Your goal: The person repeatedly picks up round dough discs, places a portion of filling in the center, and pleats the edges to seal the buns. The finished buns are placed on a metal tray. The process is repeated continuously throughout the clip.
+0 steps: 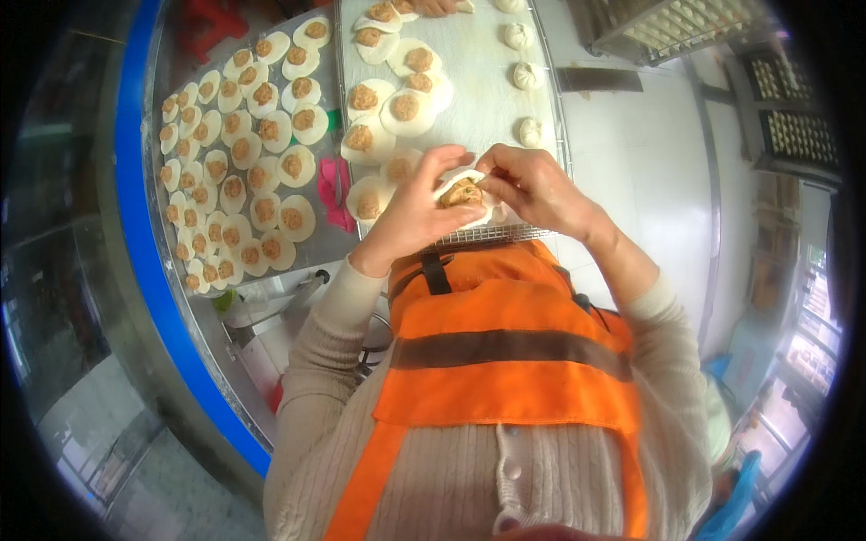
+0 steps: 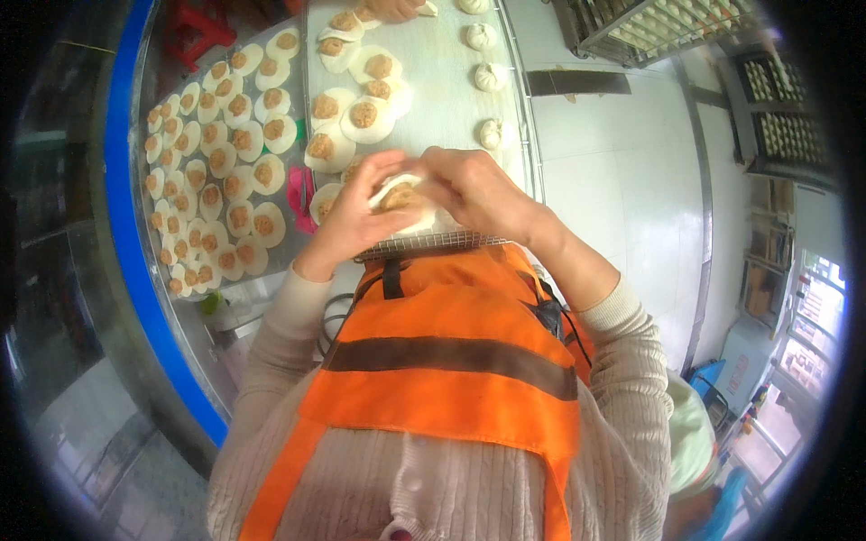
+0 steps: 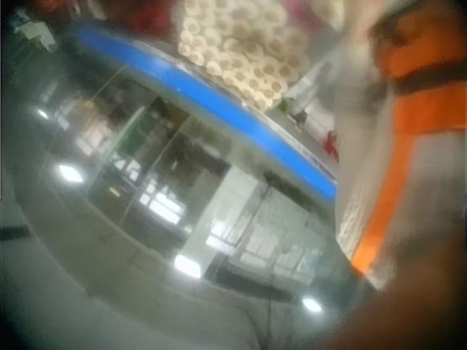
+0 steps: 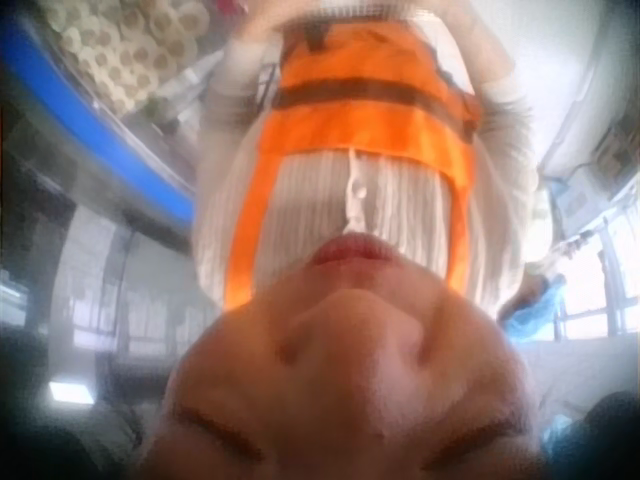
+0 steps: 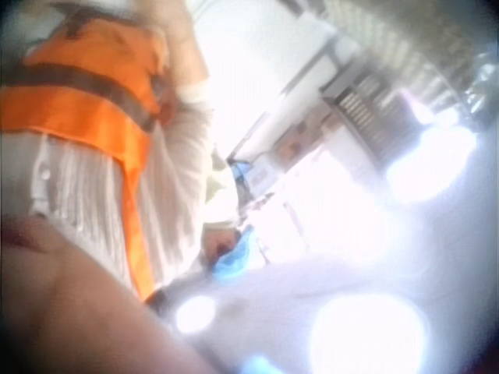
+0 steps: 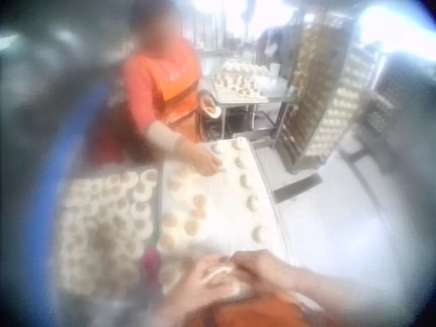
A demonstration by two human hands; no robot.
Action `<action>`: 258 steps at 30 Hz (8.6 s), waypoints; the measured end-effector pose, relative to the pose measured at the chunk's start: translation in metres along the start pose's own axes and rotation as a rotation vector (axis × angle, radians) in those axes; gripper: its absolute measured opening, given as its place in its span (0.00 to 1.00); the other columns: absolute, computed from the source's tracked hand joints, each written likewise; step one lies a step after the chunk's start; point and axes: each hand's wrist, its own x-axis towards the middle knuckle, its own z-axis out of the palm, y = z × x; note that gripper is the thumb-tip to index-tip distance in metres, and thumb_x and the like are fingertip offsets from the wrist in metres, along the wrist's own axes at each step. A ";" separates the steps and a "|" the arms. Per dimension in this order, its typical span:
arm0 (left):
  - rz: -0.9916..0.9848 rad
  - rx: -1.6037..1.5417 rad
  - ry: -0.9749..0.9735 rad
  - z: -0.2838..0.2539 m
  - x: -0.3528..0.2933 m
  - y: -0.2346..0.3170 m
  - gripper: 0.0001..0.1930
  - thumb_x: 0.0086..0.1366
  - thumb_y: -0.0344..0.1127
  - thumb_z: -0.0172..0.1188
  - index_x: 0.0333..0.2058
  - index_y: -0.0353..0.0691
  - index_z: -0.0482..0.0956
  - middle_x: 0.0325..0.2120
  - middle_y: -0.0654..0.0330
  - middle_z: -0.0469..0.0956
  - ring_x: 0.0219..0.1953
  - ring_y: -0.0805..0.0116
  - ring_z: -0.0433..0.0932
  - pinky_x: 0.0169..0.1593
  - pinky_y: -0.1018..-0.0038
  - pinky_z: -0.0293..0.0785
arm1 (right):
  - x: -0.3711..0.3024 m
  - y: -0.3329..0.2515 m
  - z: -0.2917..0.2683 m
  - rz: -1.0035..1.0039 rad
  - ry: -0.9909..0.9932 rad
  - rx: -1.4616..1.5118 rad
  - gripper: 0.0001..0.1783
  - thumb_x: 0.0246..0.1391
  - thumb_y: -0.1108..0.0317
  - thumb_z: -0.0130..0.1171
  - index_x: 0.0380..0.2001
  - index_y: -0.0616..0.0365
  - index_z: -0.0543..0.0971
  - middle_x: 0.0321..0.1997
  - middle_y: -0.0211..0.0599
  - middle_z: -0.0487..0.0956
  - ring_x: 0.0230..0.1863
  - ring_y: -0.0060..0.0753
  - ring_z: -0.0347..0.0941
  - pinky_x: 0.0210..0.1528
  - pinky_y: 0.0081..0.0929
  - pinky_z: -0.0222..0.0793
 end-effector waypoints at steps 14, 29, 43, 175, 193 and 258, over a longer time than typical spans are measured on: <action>-0.441 -0.187 0.034 0.017 0.004 0.003 0.19 0.66 0.29 0.60 0.55 0.31 0.73 0.43 0.61 0.80 0.44 0.77 0.77 0.48 0.79 0.73 | -0.005 0.002 -0.005 -0.245 0.098 -0.033 0.06 0.55 0.78 0.56 0.37 0.65 0.73 0.33 0.50 0.76 0.33 0.57 0.73 0.36 0.39 0.70; -0.438 -0.302 0.123 0.022 0.004 0.001 0.15 0.70 0.30 0.54 0.53 0.31 0.73 0.44 0.58 0.77 0.45 0.71 0.75 0.49 0.74 0.74 | -0.007 0.033 0.010 -0.057 0.085 0.024 0.12 0.56 0.74 0.59 0.44 0.60 0.75 0.41 0.48 0.75 0.45 0.50 0.74 0.46 0.36 0.72; -0.280 0.048 0.154 0.028 0.001 -0.015 0.21 0.65 0.27 0.53 0.56 0.28 0.71 0.44 0.53 0.79 0.44 0.69 0.76 0.48 0.72 0.72 | -0.005 0.030 0.015 -0.235 0.213 0.083 0.10 0.52 0.75 0.56 0.39 0.65 0.74 0.37 0.52 0.77 0.40 0.57 0.74 0.39 0.44 0.71; -0.293 -0.412 0.639 0.045 0.035 -0.007 0.25 0.77 0.49 0.37 0.33 0.35 0.75 0.28 0.61 0.74 0.32 0.73 0.72 0.39 0.75 0.70 | 0.011 0.003 0.003 0.046 0.167 0.236 0.09 0.52 0.79 0.58 0.38 0.62 0.76 0.28 0.50 0.77 0.30 0.51 0.76 0.29 0.36 0.71; -0.632 -1.019 0.558 0.073 0.023 -0.042 0.25 0.75 0.56 0.42 0.54 0.40 0.67 0.45 0.59 0.73 0.46 0.67 0.77 0.47 0.70 0.77 | 0.005 0.052 0.019 -0.287 0.207 -0.062 0.30 0.45 0.76 0.70 0.54 0.61 0.72 0.54 0.48 0.76 0.44 0.51 0.77 0.44 0.35 0.78; -0.577 -1.058 0.420 0.005 -0.018 -0.035 0.19 0.71 0.32 0.51 0.58 0.35 0.68 0.52 0.57 0.74 0.55 0.64 0.74 0.57 0.63 0.73 | -0.010 0.162 0.002 -0.024 0.563 -0.614 0.26 0.48 0.71 0.66 0.52 0.58 0.74 0.53 0.48 0.75 0.51 0.53 0.73 0.55 0.41 0.71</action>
